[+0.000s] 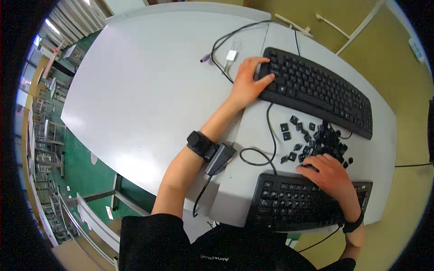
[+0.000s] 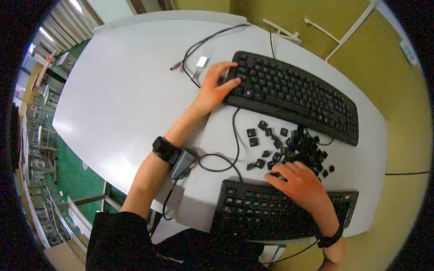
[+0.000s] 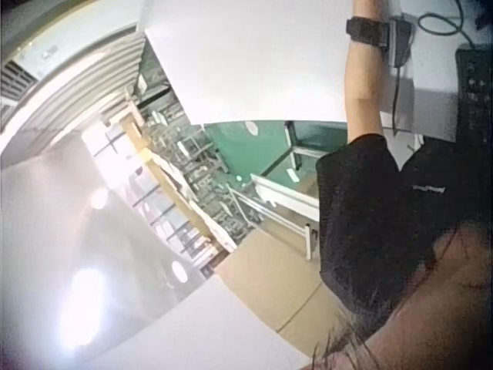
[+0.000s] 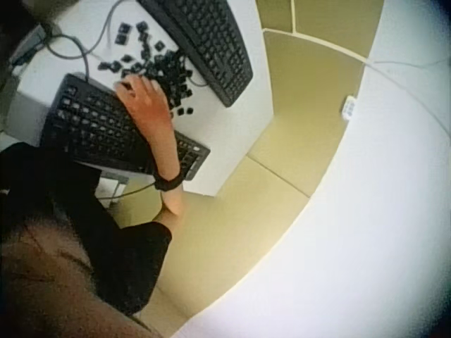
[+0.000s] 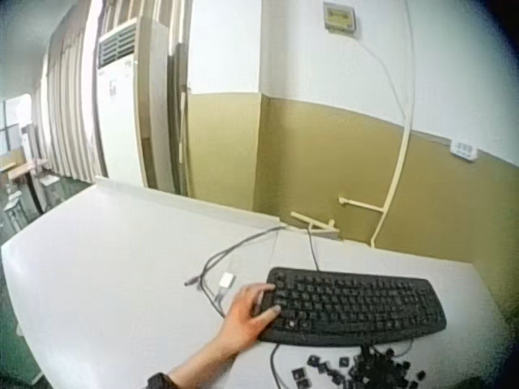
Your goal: Replacing keycaps onto a computer keyboard.
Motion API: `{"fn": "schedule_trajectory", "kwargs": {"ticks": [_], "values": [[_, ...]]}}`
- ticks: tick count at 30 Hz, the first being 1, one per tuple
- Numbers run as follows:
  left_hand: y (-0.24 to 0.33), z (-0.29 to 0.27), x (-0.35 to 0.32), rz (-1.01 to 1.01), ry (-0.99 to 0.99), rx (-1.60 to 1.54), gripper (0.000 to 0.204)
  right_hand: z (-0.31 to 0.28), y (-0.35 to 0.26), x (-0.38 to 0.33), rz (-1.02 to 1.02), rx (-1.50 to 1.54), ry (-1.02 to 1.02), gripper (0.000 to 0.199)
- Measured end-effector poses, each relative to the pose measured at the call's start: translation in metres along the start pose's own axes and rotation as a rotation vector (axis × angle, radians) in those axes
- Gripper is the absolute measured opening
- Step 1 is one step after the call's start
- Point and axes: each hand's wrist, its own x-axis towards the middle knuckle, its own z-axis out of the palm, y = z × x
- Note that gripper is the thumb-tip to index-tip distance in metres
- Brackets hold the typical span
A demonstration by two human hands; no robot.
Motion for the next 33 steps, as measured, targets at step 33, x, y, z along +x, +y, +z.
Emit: {"fn": "schedule_trajectory", "kwargs": {"ticks": [33], "values": [[-0.014,-0.013,0.003,-0.23,-0.096,-0.17,0.038,-0.003,0.053,0.005,0.383,0.077,0.231,0.011]]}}
